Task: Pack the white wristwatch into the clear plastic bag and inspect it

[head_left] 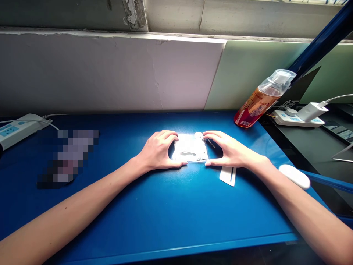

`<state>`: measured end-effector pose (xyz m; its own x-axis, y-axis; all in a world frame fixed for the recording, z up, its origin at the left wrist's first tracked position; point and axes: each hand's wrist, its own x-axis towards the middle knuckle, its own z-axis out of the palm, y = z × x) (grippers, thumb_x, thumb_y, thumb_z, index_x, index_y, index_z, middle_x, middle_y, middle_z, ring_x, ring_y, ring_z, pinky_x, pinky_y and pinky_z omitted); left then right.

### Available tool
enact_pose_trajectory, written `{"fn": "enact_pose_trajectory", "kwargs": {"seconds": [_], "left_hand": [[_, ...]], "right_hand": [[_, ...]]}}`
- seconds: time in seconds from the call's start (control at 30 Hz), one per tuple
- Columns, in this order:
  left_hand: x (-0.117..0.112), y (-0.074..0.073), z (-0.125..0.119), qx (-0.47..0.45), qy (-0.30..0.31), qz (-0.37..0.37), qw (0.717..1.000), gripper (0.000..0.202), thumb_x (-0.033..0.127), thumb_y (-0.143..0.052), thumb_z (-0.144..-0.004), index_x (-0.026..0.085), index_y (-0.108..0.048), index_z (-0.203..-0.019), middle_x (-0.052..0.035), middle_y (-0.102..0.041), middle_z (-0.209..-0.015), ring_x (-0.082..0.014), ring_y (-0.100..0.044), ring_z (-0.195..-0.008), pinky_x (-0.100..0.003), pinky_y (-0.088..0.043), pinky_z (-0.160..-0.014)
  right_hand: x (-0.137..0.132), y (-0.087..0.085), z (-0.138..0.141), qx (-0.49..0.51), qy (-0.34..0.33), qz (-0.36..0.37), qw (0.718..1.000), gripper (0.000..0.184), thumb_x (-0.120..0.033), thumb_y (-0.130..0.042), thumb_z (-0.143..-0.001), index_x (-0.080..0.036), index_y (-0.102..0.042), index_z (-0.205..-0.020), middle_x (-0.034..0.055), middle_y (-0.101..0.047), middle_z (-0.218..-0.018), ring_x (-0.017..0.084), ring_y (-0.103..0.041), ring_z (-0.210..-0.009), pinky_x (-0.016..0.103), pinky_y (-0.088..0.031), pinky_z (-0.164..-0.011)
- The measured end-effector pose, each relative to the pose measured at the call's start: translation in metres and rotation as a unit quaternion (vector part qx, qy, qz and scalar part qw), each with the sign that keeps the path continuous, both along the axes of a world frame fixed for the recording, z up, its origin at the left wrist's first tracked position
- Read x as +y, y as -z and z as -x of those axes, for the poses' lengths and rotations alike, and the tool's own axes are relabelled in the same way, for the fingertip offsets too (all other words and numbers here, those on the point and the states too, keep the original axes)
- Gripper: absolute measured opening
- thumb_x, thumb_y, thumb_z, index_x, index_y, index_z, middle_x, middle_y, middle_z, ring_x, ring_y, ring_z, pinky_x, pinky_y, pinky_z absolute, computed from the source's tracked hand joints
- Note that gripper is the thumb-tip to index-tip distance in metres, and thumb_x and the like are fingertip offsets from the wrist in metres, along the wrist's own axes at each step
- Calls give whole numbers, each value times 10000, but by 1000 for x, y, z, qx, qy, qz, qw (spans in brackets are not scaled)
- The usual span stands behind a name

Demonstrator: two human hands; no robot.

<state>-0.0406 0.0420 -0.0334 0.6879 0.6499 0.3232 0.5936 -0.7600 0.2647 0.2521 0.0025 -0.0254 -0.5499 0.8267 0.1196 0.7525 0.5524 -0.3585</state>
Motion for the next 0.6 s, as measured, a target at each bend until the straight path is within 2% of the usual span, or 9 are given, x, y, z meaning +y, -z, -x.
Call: {"fn": "enact_pose_trajectory", "kwargs": {"seconds": [0.1,0.23,0.43,0.6], "left_hand": [[1,0,1,4,10,6,1000,782,761,-681,-668,152,-639,-1158,-167,-633,-1291,-361,-583,-1205,-503,-461,-1026],[2,1,3,9,59,18,998,837,722,-692,-712,122,-585,-1285,-211,-552,-1396,-375,-531,-1276,-503,-453,-1052],[2,1,2,-14,96,13,995,522,536,-669,-838,152,-638,-1190,-156,-668,-1241,-331,-595,-1184,-472,-484,-1015],[2,1,1,-13,100,-26,995,473,524,-583,-918,132,-659,-1171,-165,-697,-1201,-323,-628,-1133,-460,-497,-975]], "right_hand": [[0,-1,1,-4,-3,-4,1000,865,-703,-685,-750,-135,-522,-1382,222,-513,-1452,382,-498,-1336,556,-472,-1078],[-1,0,1,-2,-8,-9,1000,806,-679,-671,-782,-142,-543,-1369,213,-520,-1449,371,-505,-1330,538,-471,-1082],[0,4,-2,4,-23,-27,999,727,-634,-654,-824,-145,-570,-1354,205,-502,-1470,367,-493,-1341,531,-464,-1086],[0,1,-2,37,-45,-44,997,681,-587,-694,-813,-202,-570,-1360,179,-546,-1436,357,-533,-1305,536,-492,-1049]]}}
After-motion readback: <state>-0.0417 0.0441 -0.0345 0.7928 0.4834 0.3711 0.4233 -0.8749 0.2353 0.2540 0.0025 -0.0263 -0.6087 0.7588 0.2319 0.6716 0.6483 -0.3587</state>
